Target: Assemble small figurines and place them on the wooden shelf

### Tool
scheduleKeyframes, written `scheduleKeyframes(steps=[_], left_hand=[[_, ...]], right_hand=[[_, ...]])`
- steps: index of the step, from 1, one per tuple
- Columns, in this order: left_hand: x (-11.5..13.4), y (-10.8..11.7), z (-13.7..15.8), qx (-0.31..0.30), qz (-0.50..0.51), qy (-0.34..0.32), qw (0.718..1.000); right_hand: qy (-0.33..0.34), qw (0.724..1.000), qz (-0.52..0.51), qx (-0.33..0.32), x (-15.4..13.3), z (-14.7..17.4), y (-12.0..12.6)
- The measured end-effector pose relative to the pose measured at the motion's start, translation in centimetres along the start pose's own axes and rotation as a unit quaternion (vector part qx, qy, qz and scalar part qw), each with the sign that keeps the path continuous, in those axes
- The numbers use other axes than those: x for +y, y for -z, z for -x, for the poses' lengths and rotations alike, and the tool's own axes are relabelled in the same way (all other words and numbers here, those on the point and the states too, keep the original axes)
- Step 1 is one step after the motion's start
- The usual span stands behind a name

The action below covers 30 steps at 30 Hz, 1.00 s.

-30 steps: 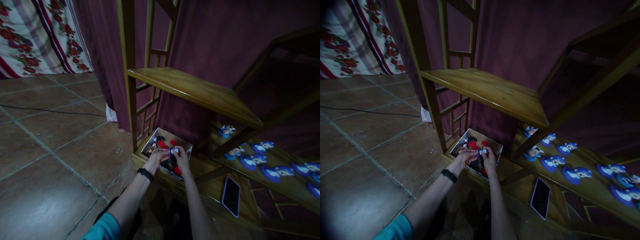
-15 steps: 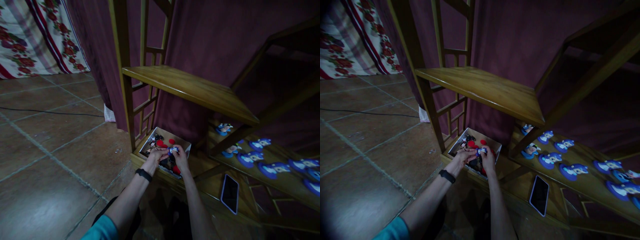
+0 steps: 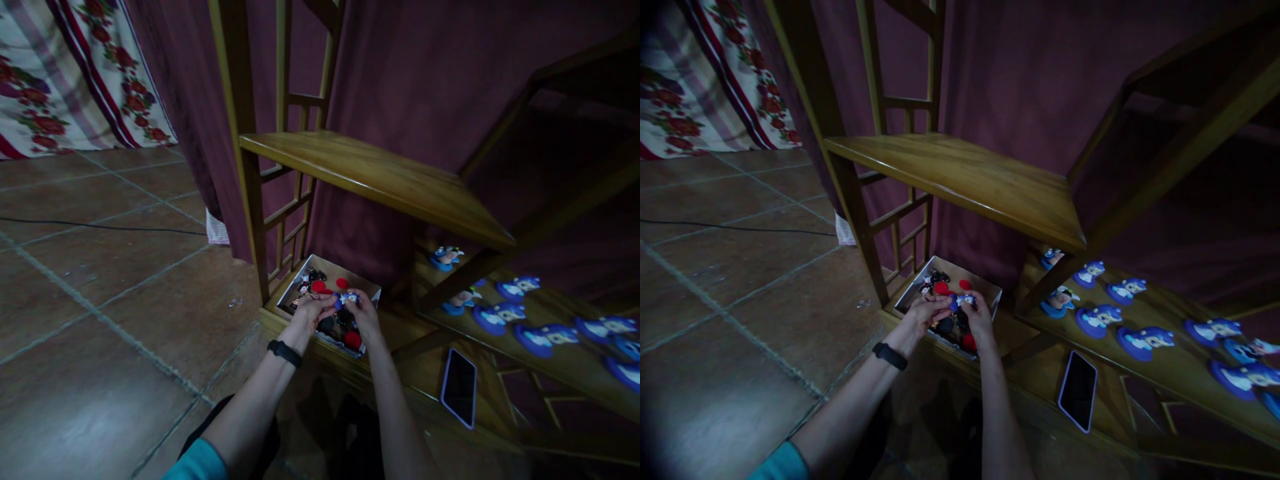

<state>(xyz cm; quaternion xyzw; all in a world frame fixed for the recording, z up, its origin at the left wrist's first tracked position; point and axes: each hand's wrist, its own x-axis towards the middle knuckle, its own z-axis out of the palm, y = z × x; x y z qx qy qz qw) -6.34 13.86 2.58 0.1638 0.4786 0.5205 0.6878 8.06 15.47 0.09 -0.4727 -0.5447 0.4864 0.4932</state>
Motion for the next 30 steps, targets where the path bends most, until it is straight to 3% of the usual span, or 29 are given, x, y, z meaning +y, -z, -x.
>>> scheduleKeyframes(steps=[6,20,30], left_hand=[[-0.2,-0.1,0.1,0.004,-0.002,-0.015,1.0],[-0.4,0.1,-0.2,0.008,0.009,-0.014,1.0],[-0.7,-0.8,0.2,0.038,-0.025,-0.074,0.996]], right_hand=[[0.007,1.0,0.0,-0.016,0.3,-0.1,0.2],[0.069,0.982,0.176,-0.015,-0.3,0.2,0.2],[0.101,0.971,0.215,-0.005,-1.3,0.9,-0.1]])
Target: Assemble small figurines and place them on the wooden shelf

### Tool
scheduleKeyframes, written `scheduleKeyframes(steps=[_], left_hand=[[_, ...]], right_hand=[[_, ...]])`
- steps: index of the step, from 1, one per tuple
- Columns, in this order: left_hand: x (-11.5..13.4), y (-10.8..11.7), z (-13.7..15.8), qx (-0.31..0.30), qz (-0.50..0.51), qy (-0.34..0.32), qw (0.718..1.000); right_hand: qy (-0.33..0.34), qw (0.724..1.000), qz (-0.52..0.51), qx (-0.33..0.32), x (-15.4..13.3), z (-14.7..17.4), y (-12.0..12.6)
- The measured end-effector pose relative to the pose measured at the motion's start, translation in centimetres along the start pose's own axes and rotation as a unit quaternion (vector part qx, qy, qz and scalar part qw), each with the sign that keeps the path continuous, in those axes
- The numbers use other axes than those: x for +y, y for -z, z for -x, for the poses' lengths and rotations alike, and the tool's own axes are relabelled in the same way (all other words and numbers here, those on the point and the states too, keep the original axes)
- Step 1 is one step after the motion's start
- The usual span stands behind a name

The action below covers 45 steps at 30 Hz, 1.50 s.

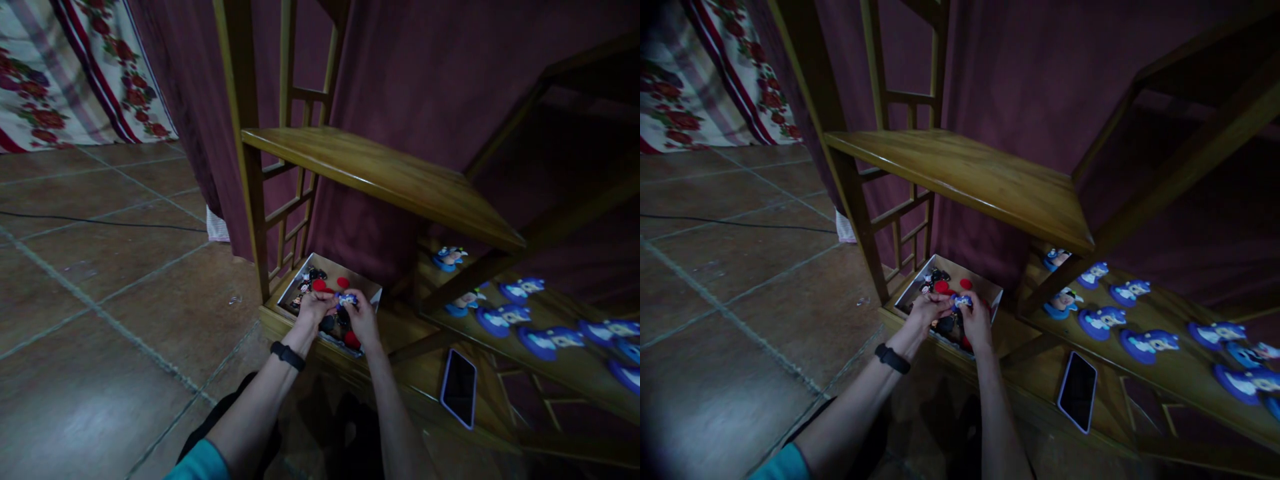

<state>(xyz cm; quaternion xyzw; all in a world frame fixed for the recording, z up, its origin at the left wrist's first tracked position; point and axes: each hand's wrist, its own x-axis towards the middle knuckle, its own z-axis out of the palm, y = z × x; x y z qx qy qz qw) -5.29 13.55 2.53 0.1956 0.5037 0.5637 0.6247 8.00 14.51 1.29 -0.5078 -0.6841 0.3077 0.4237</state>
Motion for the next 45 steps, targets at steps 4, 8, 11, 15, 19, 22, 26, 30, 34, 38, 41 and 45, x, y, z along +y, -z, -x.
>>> scheduleKeyframes(steps=[4,8,11,15,19,22,26,30,34,38,41,45], left_hand=[[-0.3,0.2,0.0,-0.003,0.012,0.003,1.0],[-0.5,0.2,0.1,-0.003,0.022,-0.001,1.0],[-0.8,0.0,0.3,0.0,0.027,-0.007,1.0],[-1.4,-0.4,0.5,0.008,0.04,-0.024,0.999],[-2.4,-0.8,0.8,0.022,0.047,-0.056,0.997],[-3.1,-1.0,0.8,0.043,0.037,-0.075,0.996],[-3.2,-1.1,1.1,0.047,0.03,-0.06,0.997],[-2.8,-0.8,2.4,0.027,0.08,-0.036,0.996],[-2.6,0.0,4.9,-0.017,0.115,0.015,0.993],[-2.8,0.9,7.8,-0.017,0.116,0.04,0.992],[-3.5,1.7,10.1,-0.019,0.109,0.041,0.993],[-4.5,3.0,13.3,-0.045,0.096,0.06,0.993]], right_hand=[[-0.003,1.0,0.008,0.005,-0.2,0.2,-0.1],[-0.003,1.0,0.01,0.006,-0.5,0.3,0.0],[-0.006,1.0,0.003,0.016,-0.6,0.3,0.1],[-0.014,1.0,0.001,0.019,-0.3,0.2,0.0],[-0.024,0.999,0.023,0.024,-0.1,0.3,-0.2],[-0.009,0.999,0.034,0.014,-0.2,0.5,-0.2],[0.022,1.0,0.011,0.004,-0.6,1.0,0.2],[0.009,0.998,-0.065,0.015,-1.1,2.2,0.4],[-0.007,0.985,-0.167,0.038,-1.8,4.2,0.2],[-0.059,0.97,-0.237,0.012,-2.6,7.4,0.4],[-0.08,0.964,-0.253,0.023,-3.2,10.2,0.7],[-0.091,0.957,-0.274,0.024,-4.1,13.8,0.9]])
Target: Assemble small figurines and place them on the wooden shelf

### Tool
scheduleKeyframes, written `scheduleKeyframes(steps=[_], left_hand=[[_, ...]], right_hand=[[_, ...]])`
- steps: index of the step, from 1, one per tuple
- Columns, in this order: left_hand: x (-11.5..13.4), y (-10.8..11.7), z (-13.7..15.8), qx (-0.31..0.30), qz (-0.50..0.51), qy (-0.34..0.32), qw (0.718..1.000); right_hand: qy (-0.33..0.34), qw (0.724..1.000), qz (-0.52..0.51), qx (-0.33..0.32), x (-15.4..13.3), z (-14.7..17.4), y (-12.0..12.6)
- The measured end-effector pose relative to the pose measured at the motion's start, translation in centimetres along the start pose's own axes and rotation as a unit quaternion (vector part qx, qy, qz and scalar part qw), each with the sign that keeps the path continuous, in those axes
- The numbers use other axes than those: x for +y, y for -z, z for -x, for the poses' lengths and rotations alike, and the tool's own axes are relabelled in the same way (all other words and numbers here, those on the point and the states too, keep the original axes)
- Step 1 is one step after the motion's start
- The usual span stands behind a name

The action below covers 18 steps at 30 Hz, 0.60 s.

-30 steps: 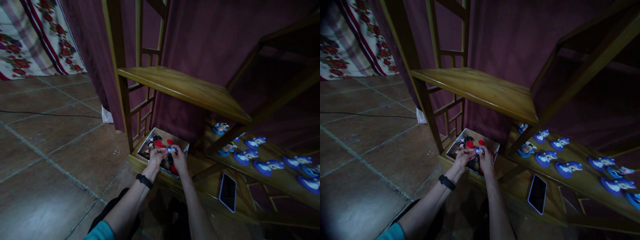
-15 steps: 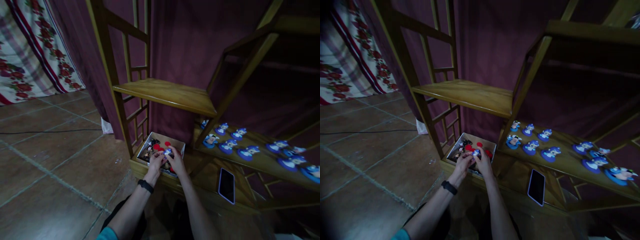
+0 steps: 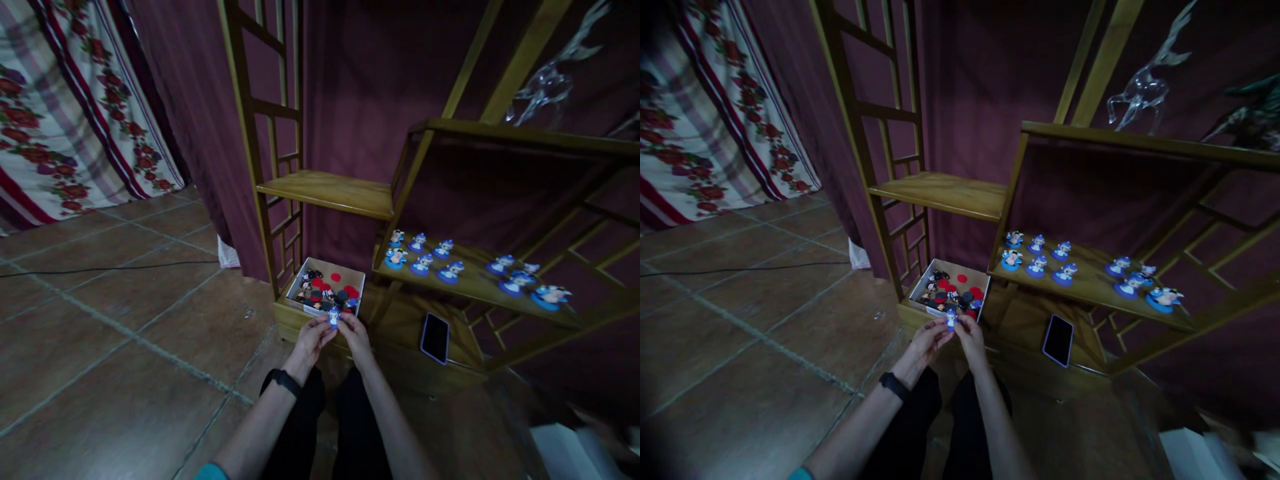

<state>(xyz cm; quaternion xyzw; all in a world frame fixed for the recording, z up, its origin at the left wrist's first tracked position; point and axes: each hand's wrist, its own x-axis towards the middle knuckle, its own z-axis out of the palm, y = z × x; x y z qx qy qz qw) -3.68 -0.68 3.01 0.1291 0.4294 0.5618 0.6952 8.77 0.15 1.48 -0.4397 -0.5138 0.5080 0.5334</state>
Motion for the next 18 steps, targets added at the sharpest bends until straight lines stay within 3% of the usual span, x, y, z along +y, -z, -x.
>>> scheduleKeyframes(steps=[7,18], left_hand=[[-1.7,1.4,3.4,-0.04,-0.032,-0.006,0.999],[-2.3,0.5,4.3,0.015,-0.042,-0.039,0.998]], right_hand=[[-0.027,0.999,-0.042,-0.006,-0.6,3.9,0.3],[-0.024,0.998,-0.057,0.024,-1.0,4.6,-0.1]])
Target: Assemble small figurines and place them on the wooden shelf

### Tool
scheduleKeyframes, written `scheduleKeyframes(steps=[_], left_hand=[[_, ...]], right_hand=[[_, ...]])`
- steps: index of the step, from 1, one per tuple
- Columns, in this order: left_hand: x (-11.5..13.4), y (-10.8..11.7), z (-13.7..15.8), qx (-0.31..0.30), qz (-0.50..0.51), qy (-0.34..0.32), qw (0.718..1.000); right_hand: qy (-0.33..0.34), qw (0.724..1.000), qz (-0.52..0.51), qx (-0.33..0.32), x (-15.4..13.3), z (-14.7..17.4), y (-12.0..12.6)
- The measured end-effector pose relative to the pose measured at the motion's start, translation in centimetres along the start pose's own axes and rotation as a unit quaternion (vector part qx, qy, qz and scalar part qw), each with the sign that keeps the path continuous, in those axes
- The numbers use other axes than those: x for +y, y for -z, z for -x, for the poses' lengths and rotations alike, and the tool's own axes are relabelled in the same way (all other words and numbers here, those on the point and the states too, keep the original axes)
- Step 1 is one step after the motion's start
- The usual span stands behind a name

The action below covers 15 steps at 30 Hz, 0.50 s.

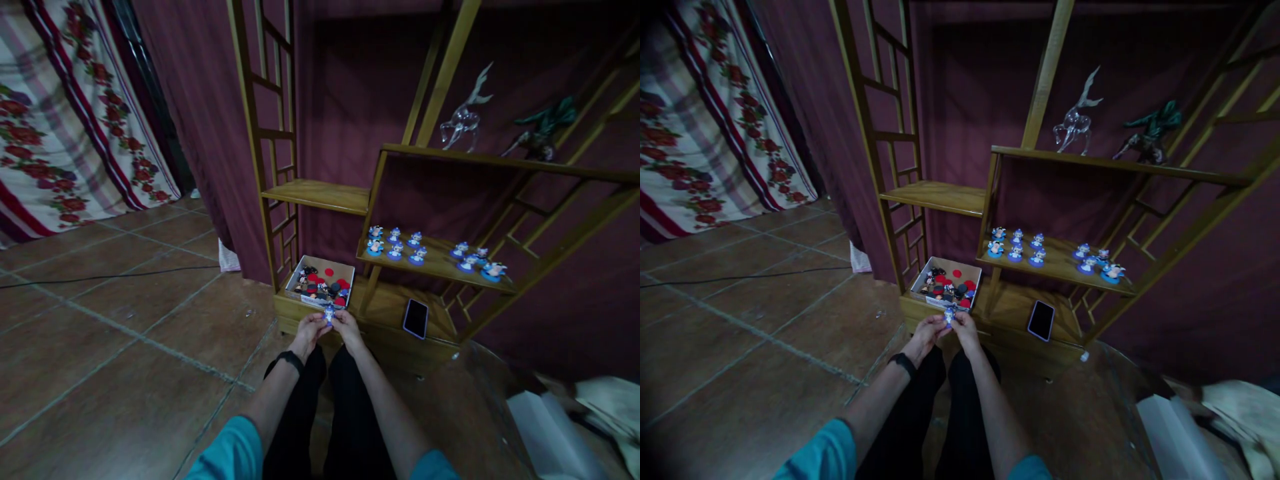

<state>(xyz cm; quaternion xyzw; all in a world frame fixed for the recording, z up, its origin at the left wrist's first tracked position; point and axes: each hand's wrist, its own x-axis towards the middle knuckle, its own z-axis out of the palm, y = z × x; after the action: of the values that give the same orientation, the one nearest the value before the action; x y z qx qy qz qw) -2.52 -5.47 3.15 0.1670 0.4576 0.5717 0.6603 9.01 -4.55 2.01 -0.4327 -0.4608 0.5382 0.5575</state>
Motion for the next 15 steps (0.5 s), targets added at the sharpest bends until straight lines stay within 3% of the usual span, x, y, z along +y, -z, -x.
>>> scheduleKeyframes(steps=[8,15], left_hand=[[0.4,0.5,0.4,-0.099,0.008,0.01,0.995],[0.7,1.1,0.3,-0.142,0.01,0.004,0.99]], right_hand=[[0.021,0.999,-0.006,-0.029,-0.2,0.5,0.2],[0.054,0.998,-0.016,-0.025,-0.2,0.8,0.2]])
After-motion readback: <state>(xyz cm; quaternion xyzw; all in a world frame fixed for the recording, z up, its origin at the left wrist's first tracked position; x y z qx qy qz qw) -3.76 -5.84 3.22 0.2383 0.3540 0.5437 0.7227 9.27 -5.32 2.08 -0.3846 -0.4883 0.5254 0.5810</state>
